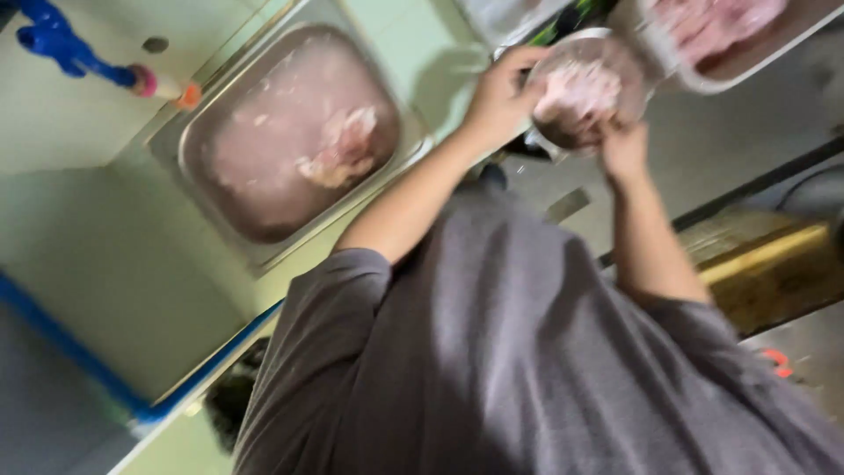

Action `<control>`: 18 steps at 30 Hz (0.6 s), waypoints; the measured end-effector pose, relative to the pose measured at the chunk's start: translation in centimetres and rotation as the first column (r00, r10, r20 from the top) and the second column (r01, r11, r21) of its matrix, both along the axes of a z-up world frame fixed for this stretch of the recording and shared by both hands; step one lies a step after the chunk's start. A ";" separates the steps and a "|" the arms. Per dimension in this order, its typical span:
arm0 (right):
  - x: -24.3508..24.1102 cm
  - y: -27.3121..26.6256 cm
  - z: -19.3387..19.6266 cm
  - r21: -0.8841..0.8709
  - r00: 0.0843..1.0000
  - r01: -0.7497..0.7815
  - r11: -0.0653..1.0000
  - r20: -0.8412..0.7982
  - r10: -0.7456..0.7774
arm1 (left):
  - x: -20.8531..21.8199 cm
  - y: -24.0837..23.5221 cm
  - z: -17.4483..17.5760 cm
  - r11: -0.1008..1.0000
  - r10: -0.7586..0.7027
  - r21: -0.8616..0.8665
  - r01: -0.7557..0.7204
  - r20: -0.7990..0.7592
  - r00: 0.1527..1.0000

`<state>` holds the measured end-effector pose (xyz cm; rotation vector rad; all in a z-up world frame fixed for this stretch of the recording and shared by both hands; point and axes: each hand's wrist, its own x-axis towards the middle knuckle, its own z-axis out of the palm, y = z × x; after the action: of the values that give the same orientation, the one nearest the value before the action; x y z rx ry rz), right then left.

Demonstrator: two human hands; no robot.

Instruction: The person washes pieces of raw meat by hand in a sink filled with water. They repeatedly submerge, squeeze, and rinse the meat, then transfer the cleaned pieces into a metal bowl placed on the counter to the right.

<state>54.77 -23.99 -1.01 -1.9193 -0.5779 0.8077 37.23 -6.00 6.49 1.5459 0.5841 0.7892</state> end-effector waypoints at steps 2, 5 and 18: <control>-0.8 0.7 0.8 0.051 0.991 0.044 0.998 -0.130 -0.037 | -8.7 2.0 0.1 0.956 0.130 0.288 -0.058 -0.236 0.963; -2.5 2.7 2.7 0.141 0.980 0.070 0.988 -0.197 -0.041 | -20.4 6.2 -1.7 0.873 0.378 0.484 -0.054 -0.605 0.701; -18.1 9.2 8.8 0.097 0.944 -0.327 0.940 0.073 0.321 | -24.4 9.6 -1.5 0.982 -0.131 -0.102 -0.161 -0.974 -0.184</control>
<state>36.65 -14.76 7.83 -1.7758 -0.9722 0.9103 12.78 3.57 4.95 1.7012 1.8217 -0.8607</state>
